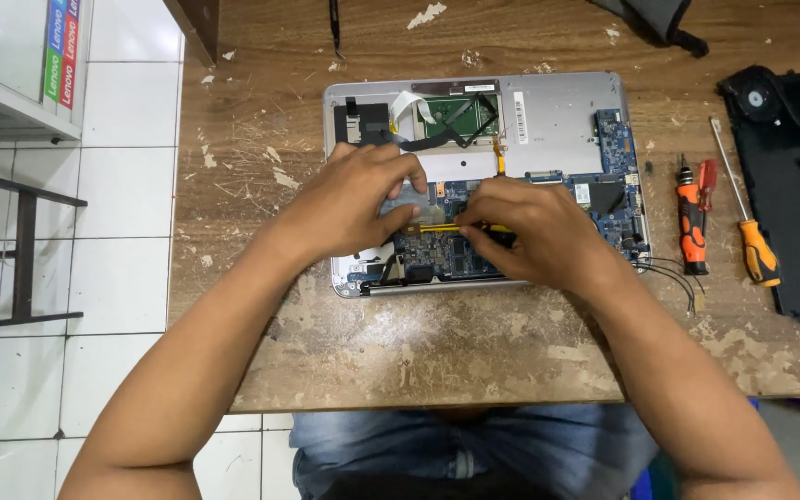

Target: Connecting and routing internal cables on a laptop motherboard during a repair process.

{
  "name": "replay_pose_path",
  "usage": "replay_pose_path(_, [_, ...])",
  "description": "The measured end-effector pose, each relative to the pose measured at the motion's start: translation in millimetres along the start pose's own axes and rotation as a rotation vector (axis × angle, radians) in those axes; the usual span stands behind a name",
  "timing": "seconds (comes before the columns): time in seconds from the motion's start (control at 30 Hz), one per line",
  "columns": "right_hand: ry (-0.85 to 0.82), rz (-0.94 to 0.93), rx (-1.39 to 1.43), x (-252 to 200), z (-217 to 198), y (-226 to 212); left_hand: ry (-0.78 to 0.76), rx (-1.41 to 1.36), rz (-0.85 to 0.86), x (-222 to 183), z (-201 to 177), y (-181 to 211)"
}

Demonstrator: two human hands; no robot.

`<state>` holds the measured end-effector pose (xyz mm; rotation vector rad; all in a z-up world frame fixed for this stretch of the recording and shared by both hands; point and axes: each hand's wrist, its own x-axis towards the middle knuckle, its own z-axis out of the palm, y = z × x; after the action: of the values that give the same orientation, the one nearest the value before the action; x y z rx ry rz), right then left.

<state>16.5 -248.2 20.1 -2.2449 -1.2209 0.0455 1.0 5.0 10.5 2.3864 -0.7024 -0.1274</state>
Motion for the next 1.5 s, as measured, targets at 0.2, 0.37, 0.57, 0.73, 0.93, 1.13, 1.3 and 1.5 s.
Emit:
replay_pose_path(0.2, [-0.018,-0.003,0.129,-2,-1,6,-0.007,0.013,-0.002,1,2,-1])
replay_pose_path(0.37, [-0.013,-0.008,0.116,4,-8,-1,-0.004,0.016,-0.004,1,1,-1])
replay_pose_path(0.57, [0.042,-0.038,0.051,2,-6,0,-0.008,0.011,-0.002,3,-2,-1])
replay_pose_path(0.73, [0.041,-0.001,0.012,-3,-9,3,-0.029,-0.019,-0.011,2,1,0])
replay_pose_path(0.93, [0.046,-0.011,-0.04,-4,-12,3,-0.028,-0.002,0.011,2,3,-1])
replay_pose_path(1.13, [-0.001,-0.005,-0.029,-4,-11,9,-0.041,0.035,0.012,4,4,-1])
replay_pose_path(1.3, [0.027,-0.018,-0.016,-4,-10,11,-0.059,0.056,-0.001,9,1,1])
replay_pose_path(1.5, [-0.005,-0.03,-0.12,-6,-8,5,-0.053,0.035,-0.003,7,6,-2])
